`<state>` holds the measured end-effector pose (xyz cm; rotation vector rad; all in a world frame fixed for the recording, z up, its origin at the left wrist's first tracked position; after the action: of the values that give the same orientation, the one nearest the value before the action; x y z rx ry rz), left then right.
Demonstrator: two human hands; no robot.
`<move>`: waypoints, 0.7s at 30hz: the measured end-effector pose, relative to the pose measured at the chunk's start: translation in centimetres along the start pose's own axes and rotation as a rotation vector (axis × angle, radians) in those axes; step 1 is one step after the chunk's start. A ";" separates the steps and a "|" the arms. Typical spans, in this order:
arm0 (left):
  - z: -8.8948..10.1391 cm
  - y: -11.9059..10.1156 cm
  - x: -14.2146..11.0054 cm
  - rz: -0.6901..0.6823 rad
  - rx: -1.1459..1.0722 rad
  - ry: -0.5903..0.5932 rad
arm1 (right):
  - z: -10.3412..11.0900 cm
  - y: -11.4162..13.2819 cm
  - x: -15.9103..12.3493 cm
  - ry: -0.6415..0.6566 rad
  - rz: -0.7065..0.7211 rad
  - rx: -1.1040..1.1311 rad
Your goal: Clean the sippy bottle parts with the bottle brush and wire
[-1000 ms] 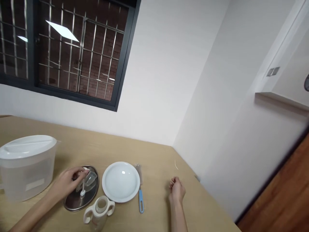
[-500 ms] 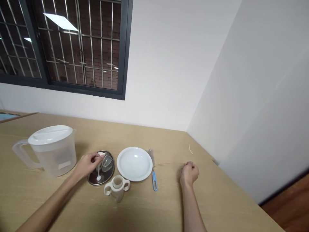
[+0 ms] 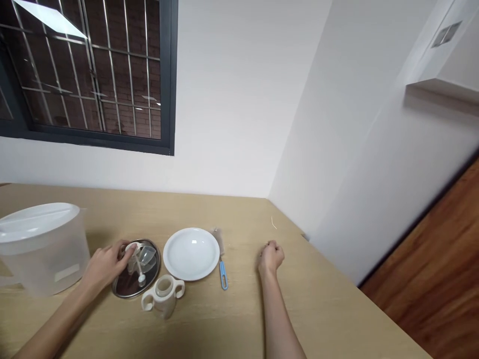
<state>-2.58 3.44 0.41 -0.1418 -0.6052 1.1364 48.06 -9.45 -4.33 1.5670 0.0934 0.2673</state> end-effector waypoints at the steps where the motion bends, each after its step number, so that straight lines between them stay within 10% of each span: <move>1: 0.0 0.1 0.0 -0.003 -0.014 -0.016 | -0.1 0.2 -0.3 0.004 -0.021 0.022; 14: 0.7 -0.3 -0.4 -0.051 -0.287 -0.175 | -5.0 3.5 -9.2 0.434 0.281 -0.154; 21: 1.0 -0.8 -0.6 -0.127 -0.308 -0.241 | -3.8 5.6 -9.8 0.531 0.471 -0.527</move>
<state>-2.63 2.33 1.33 -0.2288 -0.9899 0.9381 37.14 -8.06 0.13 0.9450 0.0577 0.9947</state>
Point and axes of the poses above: each hand's wrist, its own x-axis towards the middle knuckle, its own z-axis out of the back of the hand, y = z × x, the point moved 3 cm from there along x, towards the middle knuckle, and after that the axes turned 11 degrees about -x, right-handed, at the moved point
